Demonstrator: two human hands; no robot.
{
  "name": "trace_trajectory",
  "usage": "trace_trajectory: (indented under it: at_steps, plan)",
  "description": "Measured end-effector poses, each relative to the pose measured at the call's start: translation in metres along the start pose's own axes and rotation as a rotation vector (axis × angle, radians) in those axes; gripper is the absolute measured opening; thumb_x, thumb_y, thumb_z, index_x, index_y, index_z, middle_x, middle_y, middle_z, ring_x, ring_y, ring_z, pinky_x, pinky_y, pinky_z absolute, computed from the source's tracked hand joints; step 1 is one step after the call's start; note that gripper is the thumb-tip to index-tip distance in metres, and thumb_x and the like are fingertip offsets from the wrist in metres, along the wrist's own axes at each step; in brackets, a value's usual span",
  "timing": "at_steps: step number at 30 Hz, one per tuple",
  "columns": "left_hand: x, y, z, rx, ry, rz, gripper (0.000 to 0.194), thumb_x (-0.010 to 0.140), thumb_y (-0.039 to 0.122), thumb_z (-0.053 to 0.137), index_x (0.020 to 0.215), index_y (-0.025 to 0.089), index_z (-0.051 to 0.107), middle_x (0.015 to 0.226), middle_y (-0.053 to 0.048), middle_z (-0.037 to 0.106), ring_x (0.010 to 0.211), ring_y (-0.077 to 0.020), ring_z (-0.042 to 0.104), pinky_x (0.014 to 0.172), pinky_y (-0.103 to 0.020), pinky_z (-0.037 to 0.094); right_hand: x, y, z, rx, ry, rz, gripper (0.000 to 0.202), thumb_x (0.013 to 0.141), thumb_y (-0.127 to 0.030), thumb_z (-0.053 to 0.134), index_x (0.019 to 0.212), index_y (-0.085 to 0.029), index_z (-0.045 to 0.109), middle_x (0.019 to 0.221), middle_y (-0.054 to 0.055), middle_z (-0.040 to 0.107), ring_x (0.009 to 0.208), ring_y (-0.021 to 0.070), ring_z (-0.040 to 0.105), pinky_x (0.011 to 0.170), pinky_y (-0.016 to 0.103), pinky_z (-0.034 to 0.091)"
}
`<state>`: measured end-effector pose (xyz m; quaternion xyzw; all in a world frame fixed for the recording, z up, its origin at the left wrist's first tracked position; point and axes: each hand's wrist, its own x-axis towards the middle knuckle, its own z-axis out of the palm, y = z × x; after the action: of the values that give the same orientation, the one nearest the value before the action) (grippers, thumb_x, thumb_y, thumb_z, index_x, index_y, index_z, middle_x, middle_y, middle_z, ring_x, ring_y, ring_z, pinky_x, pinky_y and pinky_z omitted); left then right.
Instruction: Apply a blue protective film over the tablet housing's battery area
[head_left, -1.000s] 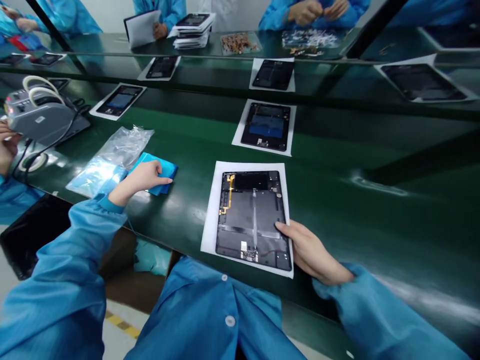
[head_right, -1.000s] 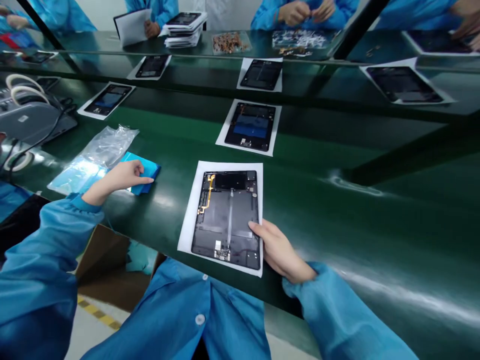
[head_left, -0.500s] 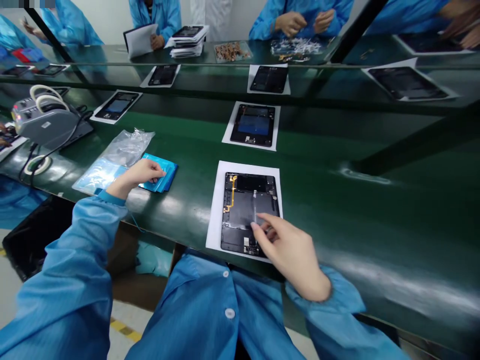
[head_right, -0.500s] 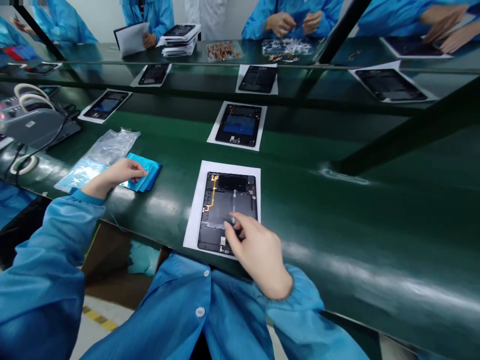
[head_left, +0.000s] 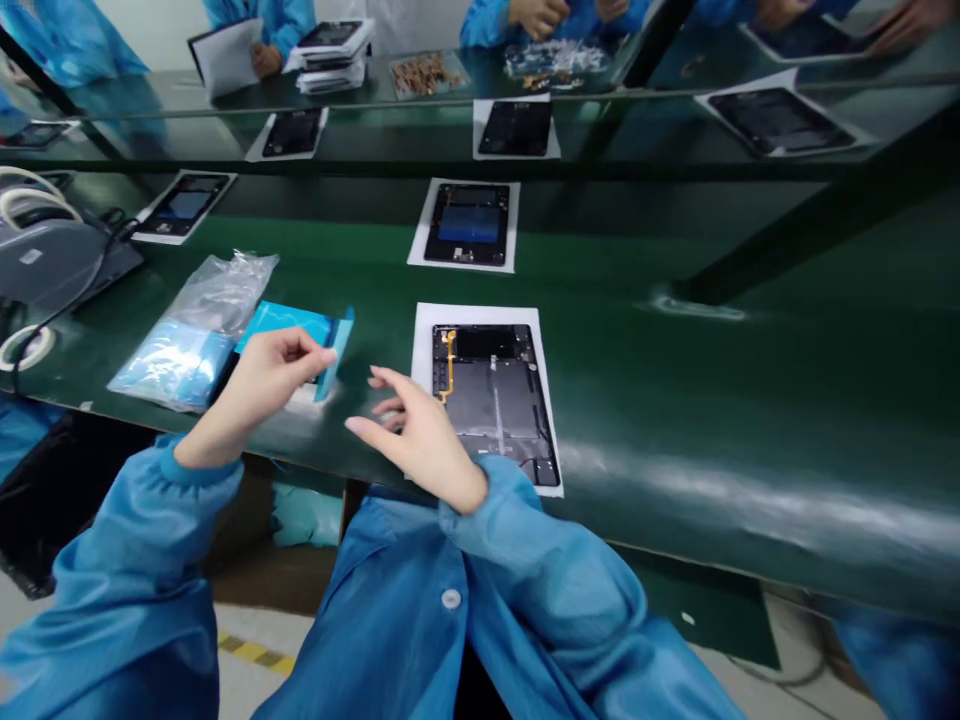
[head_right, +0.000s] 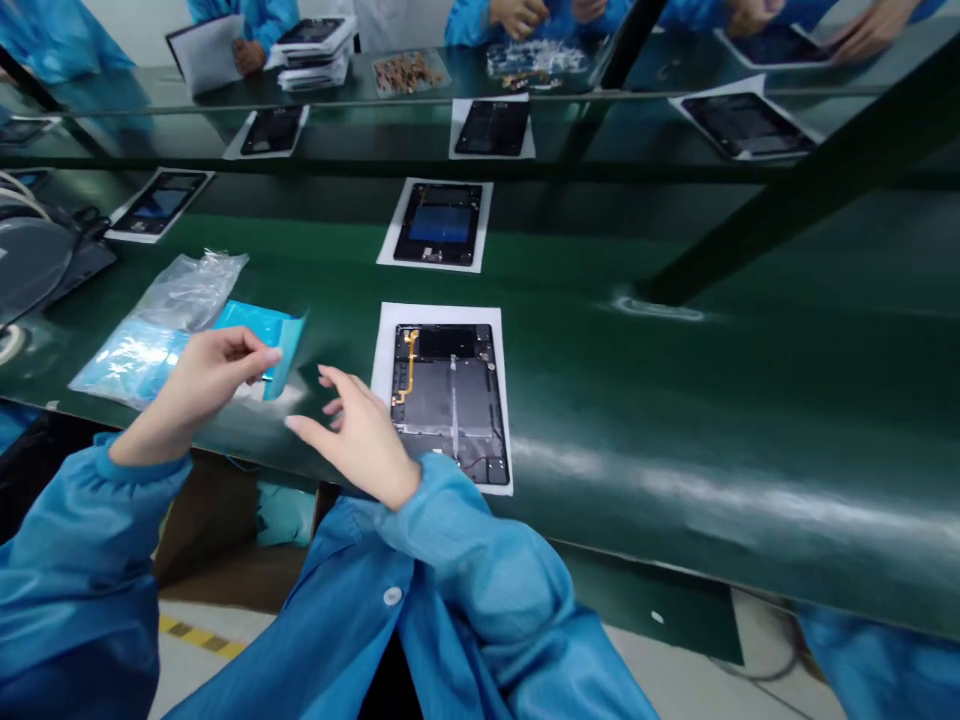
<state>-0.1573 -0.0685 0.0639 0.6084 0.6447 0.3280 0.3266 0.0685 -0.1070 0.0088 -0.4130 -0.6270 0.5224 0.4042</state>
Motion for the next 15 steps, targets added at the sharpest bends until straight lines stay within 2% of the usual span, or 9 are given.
trace_trajectory:
  at_steps: [2, 5, 7, 11, 15]
  plan:
    - [-0.020, 0.014, 0.013, -0.007, -0.121, 0.064, 0.032, 0.080, 0.047, 0.080, 0.070, 0.019, 0.070, 0.062, 0.001, 0.066, 0.056, -0.0118, 0.056, 0.054, -0.024, 0.042, 0.008, 0.003, 0.012, 0.111, -0.001, 0.026, 0.073, 0.079, -0.050, 0.086, 0.141, -0.020, 0.062, 0.133, 0.013, 0.071, 0.090, 0.0191, 0.074, 0.073, 0.033, 0.065]
    - [-0.034, 0.022, 0.027, -0.023, -0.232, 0.102, 0.032, 0.082, 0.048, 0.079, 0.070, 0.019, 0.072, 0.065, 0.000, 0.071, 0.061, -0.0142, 0.061, 0.058, -0.025, 0.046, 0.007, 0.008, 0.015, 0.248, -0.031, 0.054, 0.060, 0.080, -0.050, 0.085, 0.129, -0.020, 0.069, 0.111, 0.007, 0.078, 0.087, 0.0196, 0.076, 0.076, 0.033, 0.066]
    - [-0.033, 0.021, 0.033, -0.029, -0.247, 0.117, 0.033, 0.082, 0.049, 0.078, 0.069, 0.019, 0.072, 0.065, 0.000, 0.071, 0.061, -0.0145, 0.061, 0.059, -0.026, 0.046, 0.002, 0.012, 0.010, 0.341, -0.045, 0.088, 0.055, 0.078, -0.048, 0.087, 0.124, -0.021, 0.072, 0.103, 0.004, 0.079, 0.088, 0.0209, 0.078, 0.080, 0.035, 0.067]
    - [-0.023, 0.019, 0.044, -0.038, -0.250, 0.134, 0.031, 0.082, 0.048, 0.077, 0.071, 0.019, 0.071, 0.067, 0.000, 0.071, 0.063, -0.0144, 0.060, 0.060, -0.026, 0.045, -0.007, 0.020, -0.001, 0.481, -0.026, 0.180, 0.051, 0.072, -0.049, 0.092, 0.113, -0.021, 0.078, 0.102, 0.005, 0.082, 0.093, 0.0232, 0.080, 0.089, 0.039, 0.068]
    - [-0.021, 0.021, 0.048, -0.014, -0.266, 0.160, 0.029, 0.085, 0.046, 0.076, 0.074, 0.020, 0.069, 0.069, 0.001, 0.070, 0.063, -0.0137, 0.058, 0.059, -0.026, 0.044, -0.006, 0.028, -0.009, 0.471, 0.030, 0.201, 0.040, 0.073, -0.053, 0.090, 0.093, -0.021, 0.079, 0.086, 0.003, 0.081, 0.075, 0.0205, 0.077, 0.074, 0.040, 0.069]
